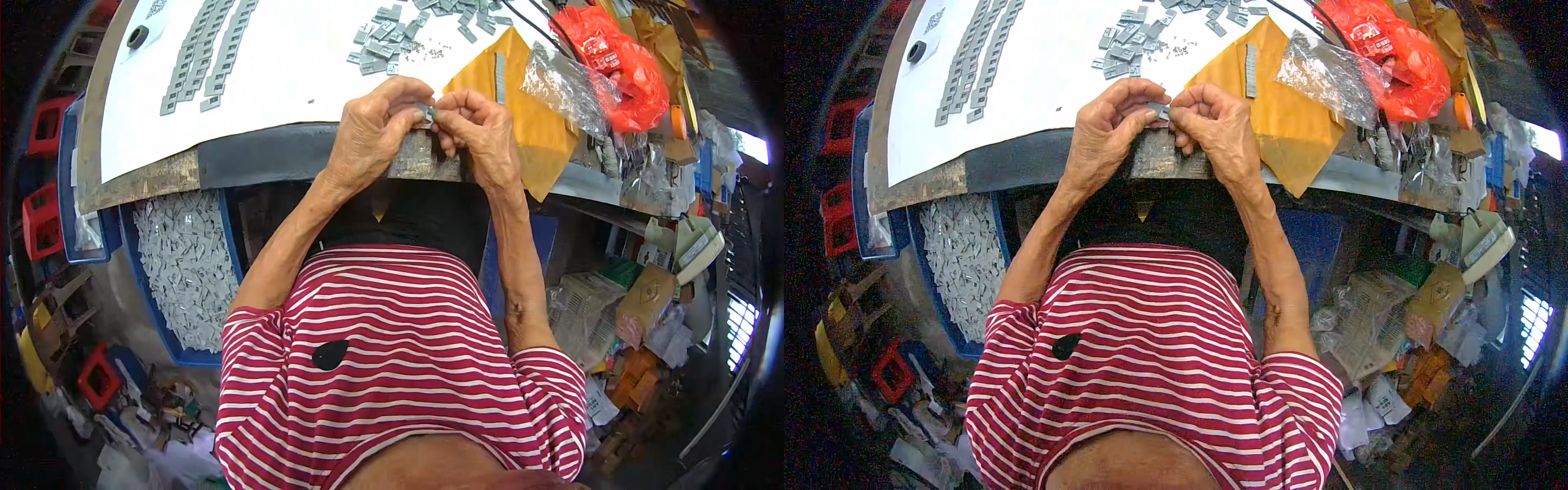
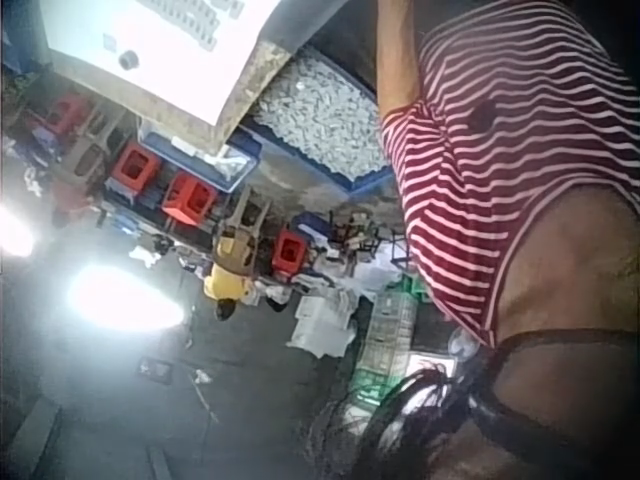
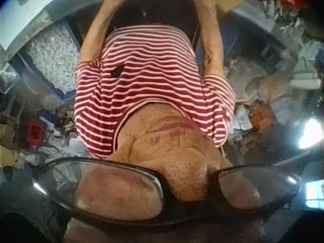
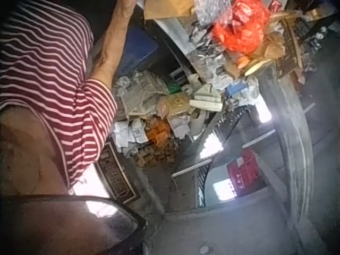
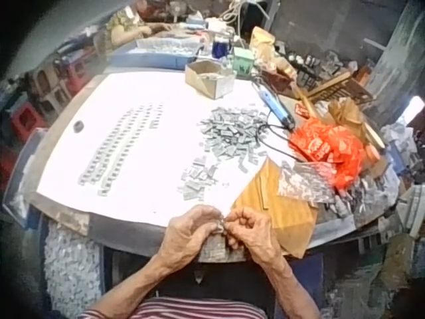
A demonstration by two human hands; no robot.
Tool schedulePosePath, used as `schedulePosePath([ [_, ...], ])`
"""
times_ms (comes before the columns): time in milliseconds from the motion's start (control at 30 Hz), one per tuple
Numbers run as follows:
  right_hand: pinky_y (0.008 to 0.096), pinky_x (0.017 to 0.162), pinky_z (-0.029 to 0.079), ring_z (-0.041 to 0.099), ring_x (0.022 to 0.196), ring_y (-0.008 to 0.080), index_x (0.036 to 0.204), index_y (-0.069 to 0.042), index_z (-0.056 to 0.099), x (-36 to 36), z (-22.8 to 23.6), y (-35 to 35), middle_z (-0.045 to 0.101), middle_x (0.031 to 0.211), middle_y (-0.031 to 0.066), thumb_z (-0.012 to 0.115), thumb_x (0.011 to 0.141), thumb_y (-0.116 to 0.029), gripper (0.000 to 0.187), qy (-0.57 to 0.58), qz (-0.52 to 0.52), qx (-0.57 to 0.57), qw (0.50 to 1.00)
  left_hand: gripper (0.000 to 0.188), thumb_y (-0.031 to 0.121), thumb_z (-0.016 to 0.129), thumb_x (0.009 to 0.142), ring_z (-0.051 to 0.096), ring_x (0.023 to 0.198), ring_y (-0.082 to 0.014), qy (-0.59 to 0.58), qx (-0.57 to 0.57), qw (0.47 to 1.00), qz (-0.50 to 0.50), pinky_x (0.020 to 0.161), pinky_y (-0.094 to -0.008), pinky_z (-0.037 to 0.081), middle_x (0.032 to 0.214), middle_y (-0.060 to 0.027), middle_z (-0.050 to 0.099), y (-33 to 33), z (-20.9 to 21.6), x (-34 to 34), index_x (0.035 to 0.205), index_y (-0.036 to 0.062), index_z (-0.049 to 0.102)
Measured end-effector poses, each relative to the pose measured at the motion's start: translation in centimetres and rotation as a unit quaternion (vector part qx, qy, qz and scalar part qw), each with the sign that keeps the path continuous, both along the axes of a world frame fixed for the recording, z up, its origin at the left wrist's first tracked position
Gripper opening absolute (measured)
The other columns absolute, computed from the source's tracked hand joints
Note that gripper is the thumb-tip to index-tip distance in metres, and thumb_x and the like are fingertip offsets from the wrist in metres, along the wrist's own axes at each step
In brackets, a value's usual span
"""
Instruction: Assembling small electronic or hardware components by inserting metal pins into plastic bases.
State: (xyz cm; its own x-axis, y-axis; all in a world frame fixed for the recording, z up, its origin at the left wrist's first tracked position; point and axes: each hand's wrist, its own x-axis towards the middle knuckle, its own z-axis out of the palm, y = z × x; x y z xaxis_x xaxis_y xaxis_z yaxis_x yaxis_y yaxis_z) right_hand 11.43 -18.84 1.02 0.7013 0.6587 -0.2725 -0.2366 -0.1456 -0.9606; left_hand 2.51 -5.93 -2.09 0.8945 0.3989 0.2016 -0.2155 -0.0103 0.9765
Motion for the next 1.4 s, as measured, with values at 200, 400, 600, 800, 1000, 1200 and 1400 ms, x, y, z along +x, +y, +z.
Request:
schedulePosePath([
  [200, 0.0177, 0.045, 0.043, 0.053, 0.051, 0.0069, 0.086, 0.004, 0.059, 0.7, -0.5, -0.4, 0.059, 0.066, 0.005, 0.062, 0.078, -0.004, 0.012, 0.025, 0.014, 0.001, 1.0, 0.039, -0.008, 0.049, 0.081, 0.058, 0.086, -0.0109, 0.045, 0.003, 0.998, -0.045, 0.076, -0.0224, 0.05, 0.095, -0.0097, 0.061, 0.2, 0.9, -0.3, 0.12, 0.0008, 0.046],
  [400, 0.0171, 0.044, 0.043, 0.053, 0.05, 0.0066, 0.084, 0.004, 0.06, 0.8, -0.7, -0.5, 0.06, 0.065, 0.0055, 0.063, 0.077, -0.004, 0.01, 0.038, 0.02, 0.006, 0.999, 0.047, -0.012, 0.047, 0.08, 0.059, 0.083, -0.0102, 0.047, 0.007, 0.998, -0.032, 0.072, -0.0211, 0.05, 0.094, -0.0101, 0.062, 0.2, 0.7, -0.3, 0.124, 0.0039, 0.043],
  [600, 0.0163, 0.043, 0.041, 0.052, 0.048, 0.0058, 0.082, 0.003, 0.06, 0.3, -0.5, -0.2, 0.059, 0.063, 0.0044, 0.063, 0.077, -0.003, 0.009, 0.025, 0.002, -0.002, 1.0, 0.049, -0.012, 0.048, 0.079, 0.059, 0.086, -0.0111, 0.047, 0.016, 0.998, -0.03, 0.072, -0.0207, 0.051, 0.095, -0.0105, 0.061, 0.1, 0.6, -0.3, 0.125, 0.0031, 0.042],
  [800, 0.0162, 0.04, 0.035, 0.046, 0.047, 0.0042, 0.079, 0.002, 0.059, 0.0, -0.1, 0.1, 0.056, 0.061, 0.0016, 0.061, 0.077, -0.005, 0.008, 0.021, -0.019, -0.01, 1.0, 0.037, -0.004, 0.051, 0.082, 0.06, 0.084, -0.0123, 0.062, -0.012, 0.997, -0.039, 0.074, -0.0214, 0.052, 0.096, -0.0103, 0.062, 0.3, 0.1, -0.1, 0.119, -0.0006, 0.048],
  [1000, 0.0166, 0.039, 0.033, 0.043, 0.046, 0.0038, 0.076, 0.002, 0.056, 1.2, 0.9, -0.2, 0.051, 0.06, 0.0005, 0.059, 0.078, -0.005, 0.008, 0.09, 0.012, -0.019, 0.996, 0.028, 0.001, 0.057, 0.081, 0.062, 0.079, -0.013, 0.104, 0.104, 0.987, -0.066, 0.068, -0.0241, 0.051, 0.092, -0.0122, 0.063, 0.5, 1.5, -0.3, 0.109, -0.0014, 0.056],
  [1200, 0.0168, 0.038, 0.034, 0.043, 0.045, 0.004, 0.077, 0.002, 0.056, 1.5, 1.2, -0.4, 0.051, 0.059, 0.0007, 0.06, 0.078, -0.006, 0.01, 0.111, 0.017, -0.01, 0.994, 0.022, 0.005, 0.062, 0.078, 0.062, 0.072, -0.022, -0.018, 0.318, 0.948, -0.013, 0.063, -0.0294, 0.05, 0.086, -0.0131, 0.063, 1.3, 1.2, 0.1, 0.099, -0.0008, 0.06],
  [1400, 0.0179, 0.041, 0.04, 0.049, 0.049, 0.0066, 0.081, 0.004, 0.057, 1.5, 0.7, -0.3, 0.057, 0.065, 0.0057, 0.06, 0.081, -0.009, 0.013, 0.097, 0.014, 0.025, 0.995, 0.02, 0.006, 0.063, 0.077, 0.062, 0.072, -0.0222, 0.008, 0.315, 0.949, -0.014, 0.063, -0.0295, 0.05, 0.083, -0.0135, 0.063, 2.1, 1.1, 0.1, 0.095, -0.0016, 0.06],
])
